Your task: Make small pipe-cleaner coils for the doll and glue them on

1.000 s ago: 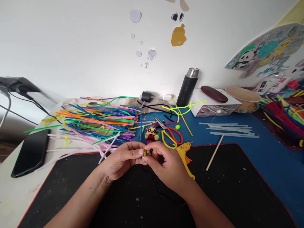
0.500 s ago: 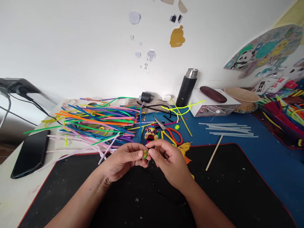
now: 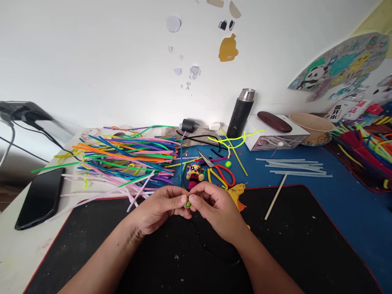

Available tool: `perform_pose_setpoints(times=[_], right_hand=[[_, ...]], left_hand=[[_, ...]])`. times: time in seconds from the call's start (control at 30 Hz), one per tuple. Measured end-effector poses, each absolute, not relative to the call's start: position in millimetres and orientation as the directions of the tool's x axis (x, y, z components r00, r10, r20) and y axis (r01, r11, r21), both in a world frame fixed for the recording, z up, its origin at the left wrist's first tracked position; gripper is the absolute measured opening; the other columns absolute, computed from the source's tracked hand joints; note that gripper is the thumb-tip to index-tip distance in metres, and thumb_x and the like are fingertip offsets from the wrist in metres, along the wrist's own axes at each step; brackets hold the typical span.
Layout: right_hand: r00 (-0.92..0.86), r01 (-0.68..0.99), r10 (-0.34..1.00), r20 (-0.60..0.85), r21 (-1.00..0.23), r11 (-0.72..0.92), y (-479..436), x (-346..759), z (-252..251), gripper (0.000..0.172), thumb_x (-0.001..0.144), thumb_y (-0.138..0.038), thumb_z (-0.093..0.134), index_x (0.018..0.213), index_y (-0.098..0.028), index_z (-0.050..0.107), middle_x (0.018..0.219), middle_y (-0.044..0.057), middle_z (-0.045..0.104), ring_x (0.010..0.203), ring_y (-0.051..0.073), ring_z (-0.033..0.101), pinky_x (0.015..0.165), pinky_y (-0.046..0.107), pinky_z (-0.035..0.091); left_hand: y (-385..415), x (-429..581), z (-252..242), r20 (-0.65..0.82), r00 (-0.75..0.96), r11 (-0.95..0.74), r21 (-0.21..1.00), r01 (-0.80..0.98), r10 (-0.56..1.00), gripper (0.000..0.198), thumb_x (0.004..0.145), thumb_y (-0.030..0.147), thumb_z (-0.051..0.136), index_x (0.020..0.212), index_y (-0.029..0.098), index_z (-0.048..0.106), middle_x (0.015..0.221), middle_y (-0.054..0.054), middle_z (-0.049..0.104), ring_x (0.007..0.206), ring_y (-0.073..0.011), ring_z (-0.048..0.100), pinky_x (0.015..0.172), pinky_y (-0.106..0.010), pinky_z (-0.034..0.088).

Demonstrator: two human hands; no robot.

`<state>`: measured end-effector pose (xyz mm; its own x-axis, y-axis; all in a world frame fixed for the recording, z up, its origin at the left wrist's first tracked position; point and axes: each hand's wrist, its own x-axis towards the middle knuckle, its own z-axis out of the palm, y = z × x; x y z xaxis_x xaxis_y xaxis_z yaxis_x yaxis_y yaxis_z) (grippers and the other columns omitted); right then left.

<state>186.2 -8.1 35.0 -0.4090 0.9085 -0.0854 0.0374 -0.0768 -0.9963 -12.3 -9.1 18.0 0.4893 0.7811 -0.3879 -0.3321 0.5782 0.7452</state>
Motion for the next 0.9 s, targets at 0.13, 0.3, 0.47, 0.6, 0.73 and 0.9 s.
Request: perform_pose_setpoints(times=[0.13, 0.3, 0.47, 0.6, 0.73, 0.9], right_hand=[[-0.393, 0.015, 0.916, -0.083, -0.996, -0.084, -7, 187, 33, 0.020, 0.097, -0.040, 0.070, 0.096, -0.020, 0.071, 0.074, 0.000, 0.070, 0.065, 0.014, 0.063, 0.058, 0.024, 0.046], [-0.320, -0.005, 0.943, -0.096, -0.995, -0.103, -5, 188, 27, 0.024, 0.097, -0.044, 0.072, 0.094, -0.020, 0.071, 0.072, -0.001, 0.066, 0.060, 0.012, 0.056, 0.053, 0.024, 0.039], [-0.303, -0.044, 0.946, -0.111, -0.990, -0.130, -4, 189, 24, 0.029, 0.094, -0.049, 0.075, 0.090, -0.020, 0.069, 0.066, -0.004, 0.055, 0.054, 0.010, 0.044, 0.047, 0.023, 0.031], [-0.300, -0.045, 0.947, -0.118, -0.989, -0.138, -4, 188, 24, 0.031, 0.093, -0.050, 0.076, 0.088, -0.020, 0.069, 0.065, -0.005, 0.051, 0.053, 0.010, 0.041, 0.047, 0.023, 0.031], [-0.297, -0.049, 0.947, -0.125, -0.988, -0.146, -3, 188, 26, 0.033, 0.092, -0.053, 0.076, 0.088, -0.020, 0.069, 0.064, -0.005, 0.050, 0.053, 0.011, 0.042, 0.049, 0.024, 0.033], [-0.298, -0.015, 0.944, -0.140, -0.988, -0.151, -3, 188, 27, 0.035, 0.092, -0.055, 0.074, 0.089, -0.021, 0.069, 0.061, -0.007, 0.045, 0.051, 0.011, 0.039, 0.047, 0.024, 0.032]], left_hand=[[-9, -13, 19, -0.362, 0.470, 0.533, 0.789, -0.305, 0.805, 0.044, 0.074, 0.054, 0.095, 0.089, 0.013, 0.083, 0.082, -0.006, 0.073, 0.072, -0.0170, 0.069, 0.077, -0.031, 0.058], [-8, -13, 24, -0.291, 0.401, 0.390, 0.901, -0.191, 0.869, 0.042, 0.073, 0.047, 0.096, 0.092, 0.015, 0.078, 0.084, -0.004, 0.071, 0.076, -0.0170, 0.064, 0.076, -0.028, 0.051], [-9, -11, 30, -0.183, 0.328, 0.225, 0.970, -0.094, 0.927, 0.033, 0.078, 0.041, 0.093, 0.087, 0.017, 0.074, 0.082, -0.001, 0.066, 0.075, -0.0152, 0.056, 0.070, -0.026, 0.045], [-11, -10, 32, -0.147, 0.308, 0.162, 0.987, -0.023, 0.940, 0.030, 0.080, 0.041, 0.091, 0.088, 0.018, 0.073, 0.084, -0.002, 0.068, 0.078, -0.0170, 0.058, 0.073, -0.027, 0.046], [-12, -9, 33, -0.119, 0.266, 0.116, 0.993, 0.029, 0.957, 0.029, 0.083, 0.043, 0.088, 0.086, 0.018, 0.073, 0.082, -0.002, 0.067, 0.076, -0.0169, 0.058, 0.070, -0.027, 0.045], [-13, -8, 34, -0.092, 0.212, 0.074, 0.993, 0.092, 0.973, 0.028, 0.087, 0.046, 0.084, 0.086, 0.019, 0.074, 0.080, -0.002, 0.067, 0.073, -0.0167, 0.056, 0.067, -0.026, 0.043]])
